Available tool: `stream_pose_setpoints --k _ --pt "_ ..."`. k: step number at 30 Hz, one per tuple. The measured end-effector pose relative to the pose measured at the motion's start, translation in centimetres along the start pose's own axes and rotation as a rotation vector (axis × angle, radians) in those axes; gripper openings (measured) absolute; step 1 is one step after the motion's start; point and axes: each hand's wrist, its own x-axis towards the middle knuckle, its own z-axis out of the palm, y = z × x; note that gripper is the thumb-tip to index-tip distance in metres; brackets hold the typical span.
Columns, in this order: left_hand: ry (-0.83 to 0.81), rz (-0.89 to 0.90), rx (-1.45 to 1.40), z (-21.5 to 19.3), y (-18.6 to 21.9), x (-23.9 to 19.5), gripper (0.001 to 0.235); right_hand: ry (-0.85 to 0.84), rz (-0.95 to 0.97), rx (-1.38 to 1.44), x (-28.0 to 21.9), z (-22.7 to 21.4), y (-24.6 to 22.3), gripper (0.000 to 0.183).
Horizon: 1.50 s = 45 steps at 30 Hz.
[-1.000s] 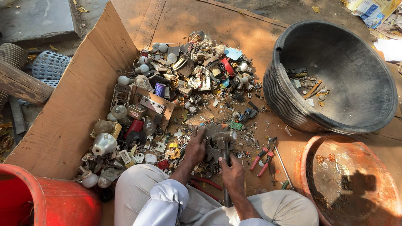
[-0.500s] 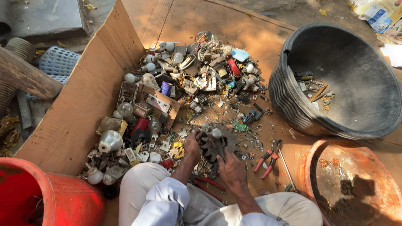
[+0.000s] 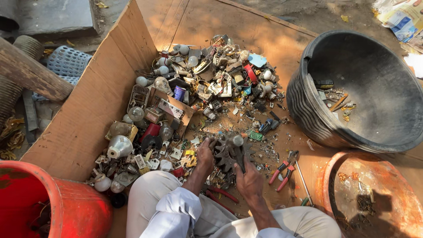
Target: The person sits on the ground and uses a hammer to repeatedly strike a small electronic component placed on a metal gear. The person breaks the component into smaller pieces and occasionally picks up fragments to inspect them before continuing to strike the remaining parts.
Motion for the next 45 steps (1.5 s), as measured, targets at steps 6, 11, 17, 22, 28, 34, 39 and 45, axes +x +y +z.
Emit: stream_pose_setpoints --k 6,11,17,22,28,34,39,45 --pt "-0.001 0.02 -0.018 -0.2 -0.2 0.2 0.039 -0.05 -0.092 -0.08 0.2 -0.2 -0.4 0.048" --pt "0.006 0.088 0.056 -0.4 -0.5 0.3 0.037 -0.108 0.08 0.039 0.6 0.1 0.1 0.04" --pt "0.022 0.111 0.133 0.5 0.9 -1.5 0.037 -0.117 0.016 -0.061 1.0 0.6 0.9 0.039" --pt "0.087 0.272 0.71 0.6 1.4 -4.4 0.024 -0.129 0.172 -0.006 0.9 0.9 1.2 0.033" --pt "0.023 0.568 1.291 0.8 0.3 -4.5 0.023 -0.199 0.458 0.382 -1.0 0.5 2.6 0.026" --pt "-0.031 0.653 1.396 0.5 -0.5 -2.9 0.022 -0.159 0.471 0.548 -1.9 1.1 3.5 0.024" --pt "-0.045 0.646 1.368 0.5 -0.6 -3.1 0.022 -0.116 0.354 0.609 -0.9 1.4 2.7 0.023" --pt "-0.012 0.679 1.389 0.7 -0.7 -2.9 0.02 -0.028 0.209 0.265 -1.1 0.4 0.9 0.031"
